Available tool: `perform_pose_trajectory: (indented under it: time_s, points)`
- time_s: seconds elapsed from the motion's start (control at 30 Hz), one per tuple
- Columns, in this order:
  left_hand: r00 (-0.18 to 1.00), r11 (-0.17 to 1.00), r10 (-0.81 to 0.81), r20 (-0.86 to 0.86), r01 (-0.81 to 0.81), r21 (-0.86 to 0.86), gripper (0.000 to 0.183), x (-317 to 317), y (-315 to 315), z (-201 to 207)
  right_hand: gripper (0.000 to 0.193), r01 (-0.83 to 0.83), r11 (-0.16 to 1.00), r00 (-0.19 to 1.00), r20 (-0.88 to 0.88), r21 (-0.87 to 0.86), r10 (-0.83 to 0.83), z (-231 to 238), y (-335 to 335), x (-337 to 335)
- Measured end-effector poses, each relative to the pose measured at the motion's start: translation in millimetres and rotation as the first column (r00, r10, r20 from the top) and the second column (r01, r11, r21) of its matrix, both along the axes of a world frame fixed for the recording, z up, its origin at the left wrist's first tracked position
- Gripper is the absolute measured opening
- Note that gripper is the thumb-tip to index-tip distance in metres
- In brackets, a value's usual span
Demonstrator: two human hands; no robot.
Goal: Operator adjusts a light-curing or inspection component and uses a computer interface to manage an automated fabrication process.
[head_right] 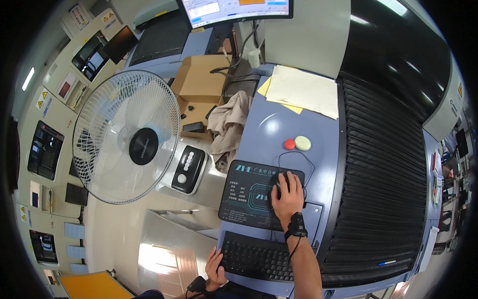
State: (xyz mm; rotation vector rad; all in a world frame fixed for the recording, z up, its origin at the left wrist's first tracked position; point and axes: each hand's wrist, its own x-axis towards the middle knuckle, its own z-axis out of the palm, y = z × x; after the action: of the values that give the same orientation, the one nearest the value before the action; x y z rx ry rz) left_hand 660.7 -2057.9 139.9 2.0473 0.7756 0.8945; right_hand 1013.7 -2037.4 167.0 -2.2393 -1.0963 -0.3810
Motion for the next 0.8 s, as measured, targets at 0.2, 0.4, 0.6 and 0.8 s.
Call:
perform_pose_trajectory:
  time_s: [0.2, 0.4, 0.6, 0.8]
  points:
    - [0.998, 0.998, 0.057, -0.014, -0.057, -0.001, 0.045, 0.8, -0.5, -0.2, 0.042, 0.014, 0.999, 1.000, 0.009, 0.030, -0.014, 1.3, 4.4, -1.9]
    - [0.999, 1.000, 0.031, 0.043, -0.031, 0.006, 0.045, 2.5, -8.1, -8.8, 0.041, 0.017, 0.999, 0.999, 0.044, 0.031, -0.019, -2.9, 2.5, 1.2]
    - [0.998, 0.999, 0.041, 0.054, -0.041, 0.010, 0.044, -1.5, -8.8, -14.9, 0.041, -0.001, 0.999, 0.999, 0.034, 0.046, -0.001, -3.0, 1.5, -1.7]
    - [0.998, 0.999, 0.052, 0.022, -0.052, -0.001, 0.044, 1.1, 0.8, -2.1, 0.039, 0.017, 0.999, 0.999, 0.036, 0.049, -0.019, 1.4, 5.3, -1.8]
